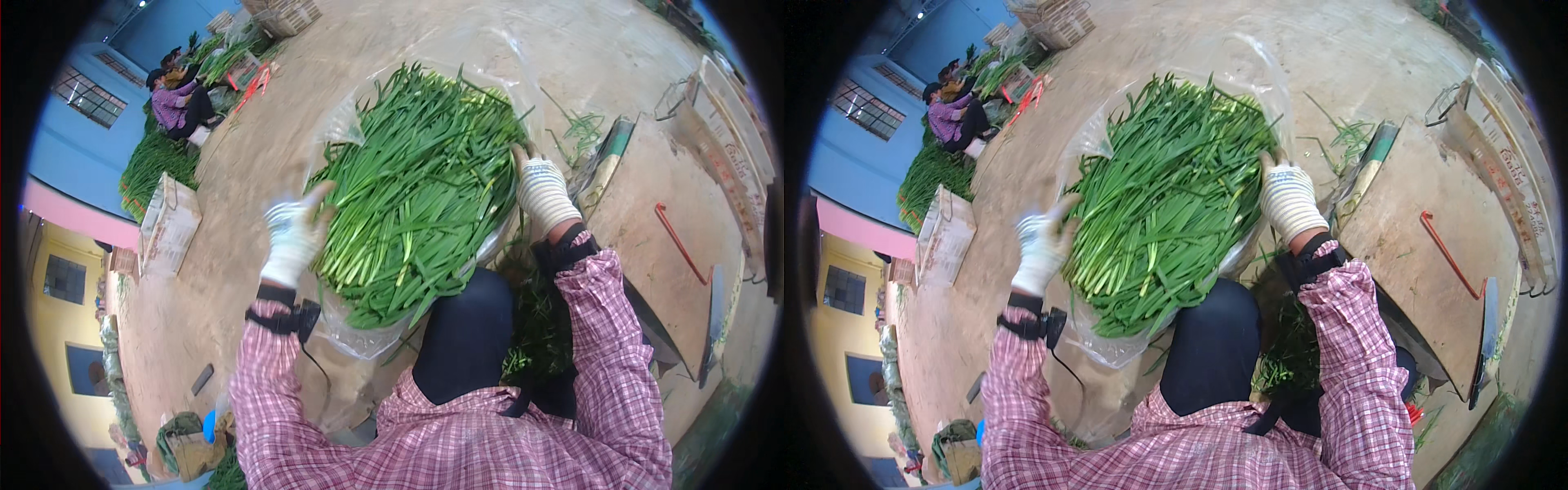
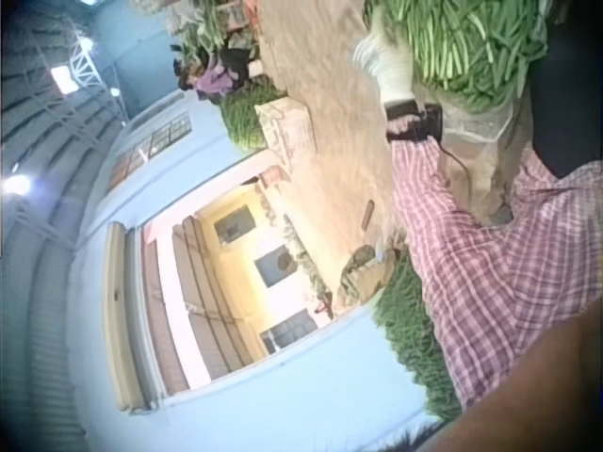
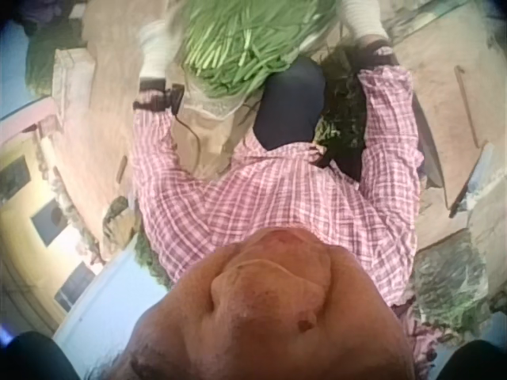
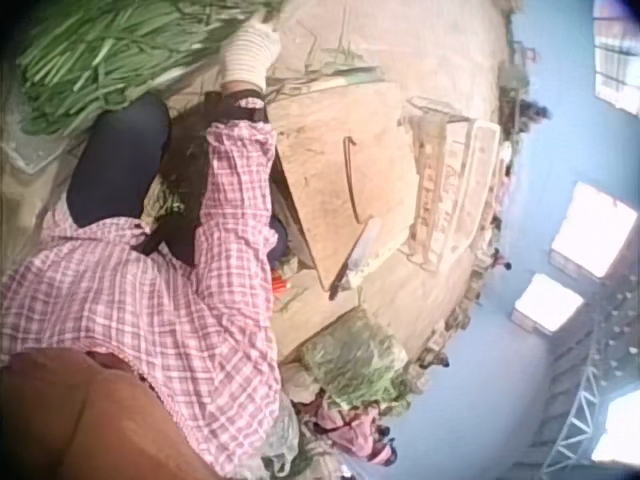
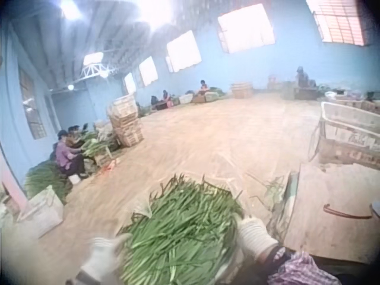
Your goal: Bundling and trimming bunches of green chives in a processing facility.
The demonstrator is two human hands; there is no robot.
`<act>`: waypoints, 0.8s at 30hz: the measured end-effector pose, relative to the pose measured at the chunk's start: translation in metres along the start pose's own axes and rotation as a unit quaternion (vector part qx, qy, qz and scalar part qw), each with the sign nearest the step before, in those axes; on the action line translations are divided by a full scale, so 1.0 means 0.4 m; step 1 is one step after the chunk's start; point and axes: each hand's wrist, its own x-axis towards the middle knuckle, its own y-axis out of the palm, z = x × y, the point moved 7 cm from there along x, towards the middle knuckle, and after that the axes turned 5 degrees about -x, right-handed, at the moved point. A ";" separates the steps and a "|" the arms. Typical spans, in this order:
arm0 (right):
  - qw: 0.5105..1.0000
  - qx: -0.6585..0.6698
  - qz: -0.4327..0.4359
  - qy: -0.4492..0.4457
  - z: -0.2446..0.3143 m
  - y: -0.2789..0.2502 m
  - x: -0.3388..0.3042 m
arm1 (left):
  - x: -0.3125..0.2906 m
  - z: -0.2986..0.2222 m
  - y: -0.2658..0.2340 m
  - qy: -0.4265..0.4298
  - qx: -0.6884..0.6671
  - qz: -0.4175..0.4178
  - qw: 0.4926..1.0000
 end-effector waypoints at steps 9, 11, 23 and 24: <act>0.992 -0.002 0.122 0.015 -0.036 0.119 0.084 | 0.137 0.377 0.418 -0.439 -0.365 0.262 0.778; 0.998 0.044 0.038 -0.029 -0.066 0.039 0.066 | 0.182 0.351 0.313 -0.263 -0.313 0.233 0.882; 0.829 0.023 -0.009 -0.558 0.789 -0.032 -0.011 | -0.570 0.279 0.207 -0.342 -0.357 0.009 0.869; 0.830 -0.016 0.033 -0.557 0.807 0.002 0.011 | -0.564 0.222 0.208 -0.340 -0.371 0.008 0.864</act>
